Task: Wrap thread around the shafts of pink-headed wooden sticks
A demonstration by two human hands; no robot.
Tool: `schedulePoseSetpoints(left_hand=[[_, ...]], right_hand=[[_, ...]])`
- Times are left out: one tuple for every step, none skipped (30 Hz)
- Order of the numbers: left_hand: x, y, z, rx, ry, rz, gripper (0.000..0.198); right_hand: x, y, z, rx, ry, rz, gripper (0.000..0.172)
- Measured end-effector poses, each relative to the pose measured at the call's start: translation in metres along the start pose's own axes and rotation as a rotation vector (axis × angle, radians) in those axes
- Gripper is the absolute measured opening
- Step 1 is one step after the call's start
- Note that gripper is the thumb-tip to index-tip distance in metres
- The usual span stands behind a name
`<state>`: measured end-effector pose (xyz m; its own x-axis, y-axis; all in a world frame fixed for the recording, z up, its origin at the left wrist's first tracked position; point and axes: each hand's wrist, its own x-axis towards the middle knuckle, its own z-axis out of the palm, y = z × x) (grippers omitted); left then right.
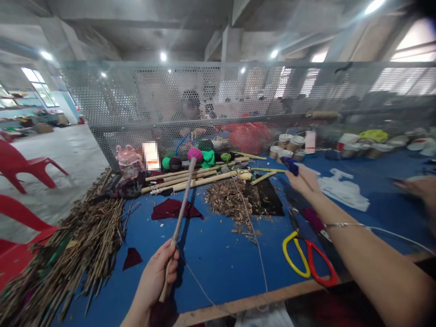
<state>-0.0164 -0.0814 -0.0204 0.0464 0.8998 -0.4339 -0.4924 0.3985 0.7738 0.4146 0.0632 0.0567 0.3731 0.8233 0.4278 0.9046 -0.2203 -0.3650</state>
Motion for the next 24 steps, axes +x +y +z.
schedulePoseSetpoints(left_hand=[[-0.001, 0.000, 0.000, 0.005, -0.005, 0.003, 0.030], [-0.001, 0.000, 0.001, 0.012, -0.004, 0.004, 0.030], [-0.002, 0.001, 0.001, 0.018, -0.001, 0.008, 0.030], [-0.002, 0.001, 0.001, 0.024, 0.001, 0.014, 0.030], [-0.002, 0.001, 0.001, 0.028, -0.005, 0.021, 0.031], [-0.001, 0.001, 0.001, 0.030, -0.018, 0.029, 0.031], [-0.001, 0.001, 0.000, 0.030, -0.030, 0.034, 0.032], [-0.001, 0.001, 0.000, 0.029, -0.042, 0.038, 0.032], [0.000, 0.000, 0.000, 0.025, -0.047, 0.040, 0.033], [0.000, 0.000, 0.000, 0.020, -0.044, 0.040, 0.033], [0.000, 0.000, 0.000, 0.015, -0.037, 0.041, 0.033], [0.000, 0.000, 0.000, 0.009, -0.029, 0.041, 0.033], [-0.001, 0.000, 0.000, 0.004, -0.022, 0.040, 0.034], [-0.001, 0.000, 0.001, 0.000, -0.017, 0.037, 0.034], [-0.001, 0.000, 0.001, -0.004, -0.015, 0.035, 0.034], [-0.001, 0.000, 0.001, -0.006, -0.019, 0.035, 0.034], [-0.001, 0.000, 0.001, -0.007, -0.025, 0.035, 0.033], [-0.001, 0.000, 0.001, -0.008, -0.032, 0.035, 0.033], [-0.001, 0.000, 0.001, -0.008, -0.041, 0.035, 0.033], [-0.001, 0.000, 0.001, -0.009, -0.049, 0.035, 0.033], [-0.001, 0.001, 0.001, -0.010, -0.055, 0.035, 0.033], [-0.001, 0.001, 0.001, -0.011, -0.059, 0.034, 0.034], [-0.001, 0.001, 0.001, -0.013, -0.060, 0.034, 0.034], [-0.002, 0.002, 0.002, -0.014, -0.057, 0.032, 0.034]], right_hand=[[-0.007, -0.009, -0.003, -0.043, 0.003, -0.032, 0.036], [-0.018, -0.020, -0.005, -0.073, -0.013, -0.051, 0.038], [-0.032, -0.034, -0.006, -0.062, -0.063, -0.114, 0.043], [-0.049, -0.049, -0.006, -0.002, -0.091, -0.176, 0.045], [-0.068, -0.065, -0.005, 0.123, -0.205, -0.273, 0.045], [-0.088, -0.082, -0.004, 0.237, -0.352, -0.357, 0.044], [-0.108, -0.098, -0.002, 0.326, -0.479, -0.401, 0.043], [-0.127, -0.114, 0.000, 0.413, -0.580, -0.471, 0.040], [-0.144, -0.128, 0.003, 0.490, -0.646, -0.546, 0.036], [-0.158, -0.139, 0.006, 0.550, -0.697, -0.614, 0.032], [-0.169, -0.148, 0.010, 0.600, -0.729, -0.651, 0.030], [-0.176, -0.155, 0.013, 0.637, -0.757, -0.663, 0.031], [-0.181, -0.159, 0.016, 0.658, -0.778, -0.662, 0.031], [-0.183, -0.162, 0.018, 0.669, -0.789, -0.649, 0.031], [-0.184, -0.163, 0.018, 0.672, -0.793, -0.637, 0.031], [-0.184, -0.162, 0.019, 0.671, -0.791, -0.627, 0.030], [-0.184, -0.162, 0.018, 0.667, -0.785, -0.618, 0.030], [-0.183, -0.161, 0.017, 0.663, -0.780, -0.609, 0.030], [-0.183, -0.161, 0.015, 0.657, -0.779, -0.602, 0.031], [-0.183, -0.161, 0.013, 0.650, -0.782, -0.600, 0.031], [-0.184, -0.161, 0.012, 0.645, -0.787, -0.605, 0.031], [-0.184, -0.162, 0.011, 0.646, -0.789, -0.618, 0.030], [-0.185, -0.164, 0.010, 0.651, -0.789, -0.637, 0.030], [-0.186, -0.165, 0.009, 0.660, -0.786, -0.652, 0.030]])
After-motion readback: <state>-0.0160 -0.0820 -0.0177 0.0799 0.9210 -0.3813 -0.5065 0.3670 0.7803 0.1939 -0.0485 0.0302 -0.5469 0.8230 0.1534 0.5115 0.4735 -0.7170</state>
